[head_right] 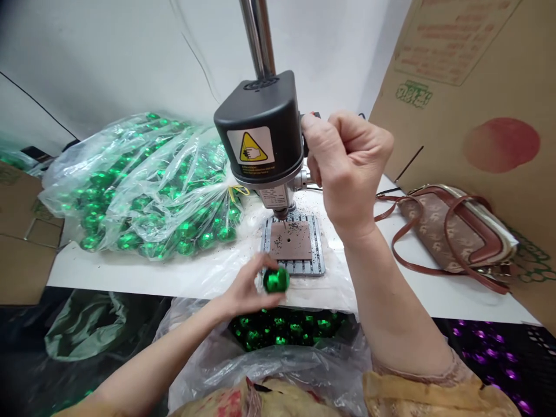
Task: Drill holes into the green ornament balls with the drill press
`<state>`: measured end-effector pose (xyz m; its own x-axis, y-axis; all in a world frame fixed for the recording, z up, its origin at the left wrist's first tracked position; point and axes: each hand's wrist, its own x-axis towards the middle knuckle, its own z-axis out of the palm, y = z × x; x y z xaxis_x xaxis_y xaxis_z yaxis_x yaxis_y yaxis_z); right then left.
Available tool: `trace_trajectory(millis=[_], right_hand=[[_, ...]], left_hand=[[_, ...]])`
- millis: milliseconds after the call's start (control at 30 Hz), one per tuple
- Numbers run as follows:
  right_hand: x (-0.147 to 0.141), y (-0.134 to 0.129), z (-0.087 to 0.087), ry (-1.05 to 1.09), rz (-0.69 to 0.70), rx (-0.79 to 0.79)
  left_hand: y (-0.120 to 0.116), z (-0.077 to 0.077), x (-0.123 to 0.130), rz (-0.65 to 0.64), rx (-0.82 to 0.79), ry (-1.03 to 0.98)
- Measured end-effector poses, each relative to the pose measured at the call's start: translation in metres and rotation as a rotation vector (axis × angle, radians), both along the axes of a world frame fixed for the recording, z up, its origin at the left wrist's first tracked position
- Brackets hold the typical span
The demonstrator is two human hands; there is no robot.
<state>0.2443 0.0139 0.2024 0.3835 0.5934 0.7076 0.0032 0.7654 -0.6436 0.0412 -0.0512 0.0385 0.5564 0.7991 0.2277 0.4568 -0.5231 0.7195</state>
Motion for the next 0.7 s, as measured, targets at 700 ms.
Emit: trace_trajectory(millis=[700], right_hand=[[-0.002,0.000,-0.005,-0.013,-0.073,0.045]], left_hand=[[0.233,-0.021,0.011,0.596,-0.036,-0.182]])
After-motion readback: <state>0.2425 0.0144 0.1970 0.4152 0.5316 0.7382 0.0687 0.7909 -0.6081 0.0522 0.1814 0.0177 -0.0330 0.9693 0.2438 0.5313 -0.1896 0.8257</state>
